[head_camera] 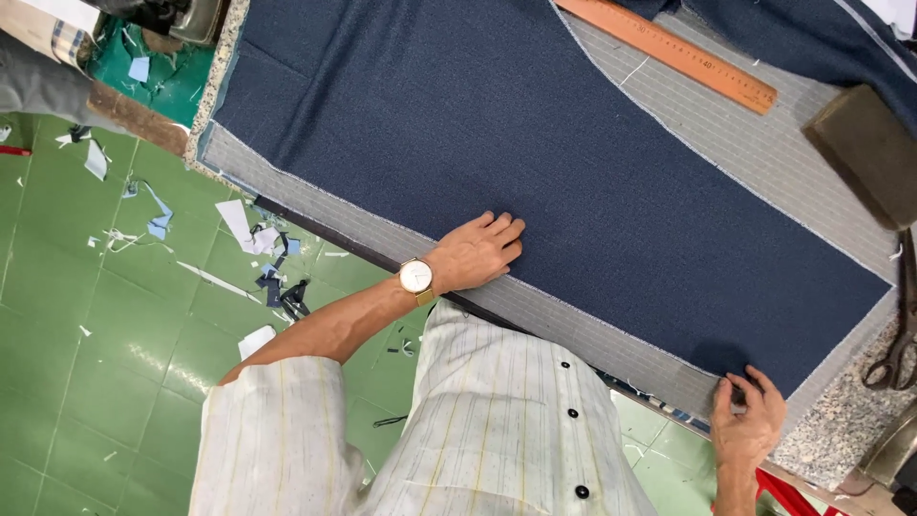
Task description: The person irons a dark blue fabric piece on a work table, smoothing it with hands and using a steam iron. The person flips the fabric over and continues ironing the other side, then folds the piece and places it aside.
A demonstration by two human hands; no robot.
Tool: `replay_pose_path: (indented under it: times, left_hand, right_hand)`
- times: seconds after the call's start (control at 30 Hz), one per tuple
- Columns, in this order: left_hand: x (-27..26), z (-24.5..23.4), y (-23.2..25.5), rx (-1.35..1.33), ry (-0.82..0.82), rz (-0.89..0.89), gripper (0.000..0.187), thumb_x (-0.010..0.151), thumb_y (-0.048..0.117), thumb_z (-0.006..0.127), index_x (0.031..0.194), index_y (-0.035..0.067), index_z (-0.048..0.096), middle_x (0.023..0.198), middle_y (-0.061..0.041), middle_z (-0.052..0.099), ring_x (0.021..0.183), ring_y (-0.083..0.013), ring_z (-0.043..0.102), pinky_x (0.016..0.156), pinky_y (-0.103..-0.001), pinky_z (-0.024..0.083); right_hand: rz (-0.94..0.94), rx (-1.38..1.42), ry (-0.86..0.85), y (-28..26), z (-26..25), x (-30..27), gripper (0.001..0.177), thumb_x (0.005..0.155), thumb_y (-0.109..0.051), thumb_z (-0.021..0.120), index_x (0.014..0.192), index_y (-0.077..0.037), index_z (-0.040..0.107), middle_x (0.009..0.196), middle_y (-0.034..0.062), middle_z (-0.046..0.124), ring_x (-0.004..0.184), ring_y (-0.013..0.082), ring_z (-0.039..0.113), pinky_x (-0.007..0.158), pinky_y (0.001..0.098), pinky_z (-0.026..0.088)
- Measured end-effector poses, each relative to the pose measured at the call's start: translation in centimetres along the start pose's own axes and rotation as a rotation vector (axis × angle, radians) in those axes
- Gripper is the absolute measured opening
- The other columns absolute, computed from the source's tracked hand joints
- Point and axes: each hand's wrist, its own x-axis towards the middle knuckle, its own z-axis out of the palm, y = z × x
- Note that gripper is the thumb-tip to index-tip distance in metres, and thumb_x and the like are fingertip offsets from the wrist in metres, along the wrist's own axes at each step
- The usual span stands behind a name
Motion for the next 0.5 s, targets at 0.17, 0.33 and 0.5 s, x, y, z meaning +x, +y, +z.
replay_pose_path:
  times: [0.17,0.33,0.5]
  left_hand:
    - [0.1,0.0,0.2,0.019,0.0,-0.013,0.042,0.087,0.041,0.077,0.113,0.009,0.069,0.138,-0.017,0.058,0.12,-0.0306,0.055,0.1,-0.042,0.045]
    - [0.0,0.4,0.3,0.004,-0.012,-0.023,0.042,0.088,0.041,0.076,0.114,0.01,0.068,0.14,-0.017,0.056,0.122,-0.0312,0.055,0.103,-0.044,0.044]
    - [0.0,0.2,0.1,-0.024,-0.016,-0.021,0.04,0.088,0.041,0.076,0.113,0.011,0.068,0.14,-0.016,0.056,0.122,-0.0304,0.054,0.103,-0.043,0.044]
  right_hand:
    - [-0.011,0.019,0.001,-0.2,-0.2,0.1,0.014,0.108,-0.006,0.075,0.111,0.007,0.078,0.134,0.0258,0.07,0.116,0.0358,0.062,0.065,0.0369,0.059]
    - [0.022,0.059,-0.039,0.7,0.3,-0.1,0.017,0.106,-0.005,0.075,0.113,0.011,0.076,0.133,0.0306,0.068,0.113,0.0365,0.061,0.064,0.0375,0.061]
    - [0.037,0.038,-0.021,0.5,0.2,0.0,0.011,0.106,-0.003,0.076,0.111,0.006,0.078,0.132,0.0268,0.071,0.115,0.0356,0.064,0.071,0.0378,0.06]
